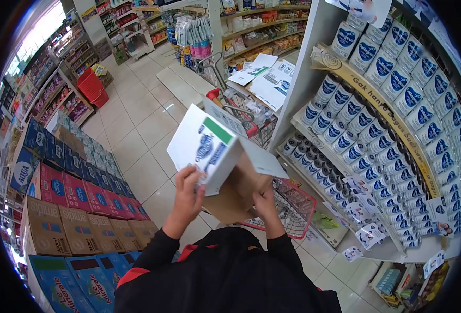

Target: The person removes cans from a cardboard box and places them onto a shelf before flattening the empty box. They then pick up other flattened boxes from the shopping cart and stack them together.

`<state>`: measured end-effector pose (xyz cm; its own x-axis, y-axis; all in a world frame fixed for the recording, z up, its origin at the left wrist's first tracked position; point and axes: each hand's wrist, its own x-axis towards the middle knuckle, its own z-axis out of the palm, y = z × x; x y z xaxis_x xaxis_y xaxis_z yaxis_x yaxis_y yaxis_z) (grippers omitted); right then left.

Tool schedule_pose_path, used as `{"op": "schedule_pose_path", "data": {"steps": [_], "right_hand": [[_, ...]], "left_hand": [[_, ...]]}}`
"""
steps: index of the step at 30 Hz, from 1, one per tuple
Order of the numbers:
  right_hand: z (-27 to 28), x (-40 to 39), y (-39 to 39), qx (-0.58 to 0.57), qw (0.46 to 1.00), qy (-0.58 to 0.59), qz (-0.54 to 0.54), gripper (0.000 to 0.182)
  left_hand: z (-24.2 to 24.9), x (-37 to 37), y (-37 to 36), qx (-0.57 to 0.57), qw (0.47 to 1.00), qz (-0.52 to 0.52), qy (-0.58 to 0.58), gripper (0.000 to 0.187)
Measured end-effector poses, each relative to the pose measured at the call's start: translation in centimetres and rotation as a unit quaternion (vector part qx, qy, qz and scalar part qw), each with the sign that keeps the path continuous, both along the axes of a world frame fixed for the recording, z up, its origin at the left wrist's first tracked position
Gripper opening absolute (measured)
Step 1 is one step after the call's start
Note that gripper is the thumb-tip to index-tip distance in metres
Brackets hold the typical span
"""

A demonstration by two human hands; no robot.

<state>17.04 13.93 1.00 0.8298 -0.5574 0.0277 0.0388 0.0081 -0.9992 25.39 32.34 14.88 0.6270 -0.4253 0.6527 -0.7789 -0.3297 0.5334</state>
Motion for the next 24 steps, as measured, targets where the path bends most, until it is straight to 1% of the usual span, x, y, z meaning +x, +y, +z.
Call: {"op": "schedule_pose_path", "data": {"steps": [1,3,4,6,7,8,10,11,12,13,14,15,16,17,18,19,20,21,22,24], "right_hand": [[0.7,-0.1,0.2,0.002,1.0,0.002,-0.001,0.047],[2.5,-0.4,1.0,-0.039,0.999,0.031,0.002,0.047],[3.2,-0.5,1.7,-0.037,0.999,0.032,0.003,0.047],[4.4,-0.4,3.2,-0.049,0.998,0.031,0.018,0.046],[5.0,-0.3,4.1,-0.056,0.998,0.023,0.026,0.046],[6.0,-0.2,4.8,-0.055,0.998,0.019,0.032,0.046],[7.6,-0.2,5.9,-0.125,0.987,0.011,0.101,0.052],[7.6,0.0,6.4,-0.125,0.986,0.007,0.107,0.052],[7.6,0.3,6.9,-0.164,0.978,-0.046,0.123,0.055],[7.6,0.5,7.1,-0.202,0.964,-0.1,0.139,0.058],[7.6,0.6,7.4,-0.202,0.963,-0.103,0.145,0.058],[7.7,0.7,7.6,-0.17,0.966,-0.101,0.169,0.059],[7.8,0.9,7.7,-0.14,0.967,-0.097,0.192,0.06],[7.3,1.3,7.8,-0.062,0.978,-0.077,0.183,0.055],[6.9,1.6,7.7,-0.063,0.977,-0.077,0.188,0.055],[6.5,2.0,7.6,0.012,0.982,-0.066,0.174,0.052],[5.9,2.4,7.7,0.088,0.982,-0.052,0.158,0.049],[4.7,3.0,8.3,0.138,0.977,-0.091,0.135,0.041],[3.5,3.4,8.5,0.138,0.977,-0.091,0.138,0.041],[2.1,4.4,9.2,0.165,0.98,-0.055,0.099,0.035]], "left_hand": [[0.2,0.5,0.5,0.002,1.0,-0.001,0.002,0.024],[0.4,1.8,2.2,0.075,0.994,0.019,0.076,0.039],[0.4,2.2,2.9,0.077,0.994,0.021,0.077,0.039],[0.3,2.8,4.2,0.136,0.957,0.099,0.238,0.043],[-1.0,3.1,4.8,0.155,0.961,0.138,0.181,0.043],[-2.7,3.9,5.4,0.154,0.961,0.144,0.179,0.043],[-5.7,5.1,6.4,0.121,0.987,0.016,0.101,0.042],[-6.5,5.3,6.9,0.185,0.978,0.091,0.012,0.041],[-8.2,5.7,7.7,0.184,0.978,0.098,0.009,0.041],[-10.9,6.4,9.0,0.2,0.964,0.174,-0.027,0.041],[-13.1,6.9,9.9,0.218,0.942,0.249,-0.062,0.041],[-14.3,7.2,10.2,0.052,0.971,0.231,0.027,0.042],[-12.1,6.7,9.9,0.05,0.97,0.238,0.025,0.042],[-9.8,6.2,9.8,0.137,0.963,0.231,0.018,0.042],[-7.6,5.7,9.8,0.224,0.949,0.223,0.013,0.042],[-6.7,5.7,10.3,0.223,0.948,0.229,0.015,0.042],[-6.1,5.9,11.0,0.149,0.965,0.181,0.119,0.047],[-5.4,6.0,11.5,0.07,0.964,0.13,0.22,0.054],[-4.1,6.0,11.7,0.07,0.964,0.133,0.221,0.054],[-2.1,6.5,12.5,0.025,0.979,0.067,0.191,0.069]]}}
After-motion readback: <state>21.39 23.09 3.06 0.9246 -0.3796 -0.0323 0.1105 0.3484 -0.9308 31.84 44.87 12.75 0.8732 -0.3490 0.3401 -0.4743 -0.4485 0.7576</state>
